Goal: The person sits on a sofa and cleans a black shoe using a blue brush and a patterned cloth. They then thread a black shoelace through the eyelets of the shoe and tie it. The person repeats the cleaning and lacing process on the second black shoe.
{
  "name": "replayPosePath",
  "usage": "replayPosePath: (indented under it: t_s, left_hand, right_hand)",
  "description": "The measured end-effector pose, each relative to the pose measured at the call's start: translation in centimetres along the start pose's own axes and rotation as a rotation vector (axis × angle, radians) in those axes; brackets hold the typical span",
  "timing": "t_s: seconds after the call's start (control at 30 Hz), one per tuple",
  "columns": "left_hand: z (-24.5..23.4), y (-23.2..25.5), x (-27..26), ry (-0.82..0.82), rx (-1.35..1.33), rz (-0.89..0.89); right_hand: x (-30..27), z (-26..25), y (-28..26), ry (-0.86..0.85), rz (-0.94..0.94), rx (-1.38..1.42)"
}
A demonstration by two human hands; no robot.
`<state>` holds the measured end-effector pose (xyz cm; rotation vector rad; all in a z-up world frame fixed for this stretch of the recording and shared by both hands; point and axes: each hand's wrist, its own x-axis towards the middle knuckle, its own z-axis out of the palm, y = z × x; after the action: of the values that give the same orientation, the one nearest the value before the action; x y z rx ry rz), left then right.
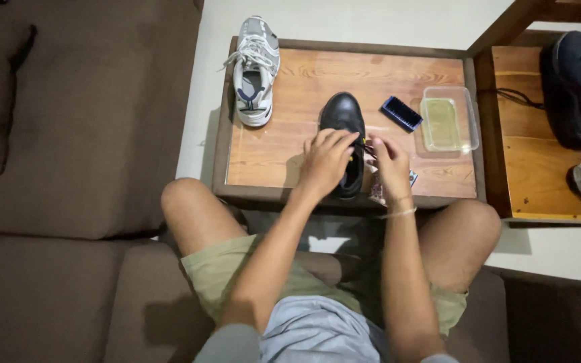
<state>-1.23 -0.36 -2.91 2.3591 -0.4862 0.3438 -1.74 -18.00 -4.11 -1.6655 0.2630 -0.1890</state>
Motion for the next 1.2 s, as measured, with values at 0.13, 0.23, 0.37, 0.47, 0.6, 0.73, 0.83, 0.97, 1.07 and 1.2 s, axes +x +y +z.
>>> replayPosePath:
  t_s: [0.13,0.23,0.37,0.47,0.6,0.73,0.83,0.97,1.07,1.2]
  left_hand:
    - [1.9,-2.0,2.9,-0.113,0.083,0.027]
    - [1.8,-2.2,3.2,-0.18,0.092,-0.004]
    - [2.0,-2.5,3.9,-0.206,0.039,-0.034]
    - [2.0,-2.5,4.0,-0.238,0.063,-0.039]
    - [2.3,-2.5,3.7,-0.229,0.067,-0.023]
    - [2.5,-2.5,2.9,-0.212,0.069,-0.021]
    - [-2.4,-0.2,2.5,-0.171,-0.008,-0.072]
    - [-3.0,1.4,-2.0,-0.083,-0.41,-0.495]
    - [-0.1,1.3,-2.6,-0.16,-0.419,-0.617]
    - [0.5,0.5,-2.3,-0.15,-0.379,-0.599]
  right_hand:
    - [2.0,0.2,-0.6,-0.104,-0.12,-0.279]
    - [1.2,-0.2,-0.6,-0.116,-0.227,-0.483]
    - [0.5,0.5,-0.3,-0.033,-0.482,-0.816]
    - [0.5,0.8,0.4,0.049,-0.586,-0.896]
    - [0.3,-1.5,1.4,0.036,-0.594,-0.812]
    - [-0.5,-2.8,0.8,0.032,-0.478,-0.716]
    - [-2.3,-2.6,-5.1,-0.027,-0.282,-0.507]
    - [-3.2,-2.4,-2.3,-0.185,0.064,-0.212]
    - [-2.3,0.5,3.7,-0.231,0.037,-0.291]
    - [-2.7,2.2,5.0,-0.09,-0.026,-0.264]
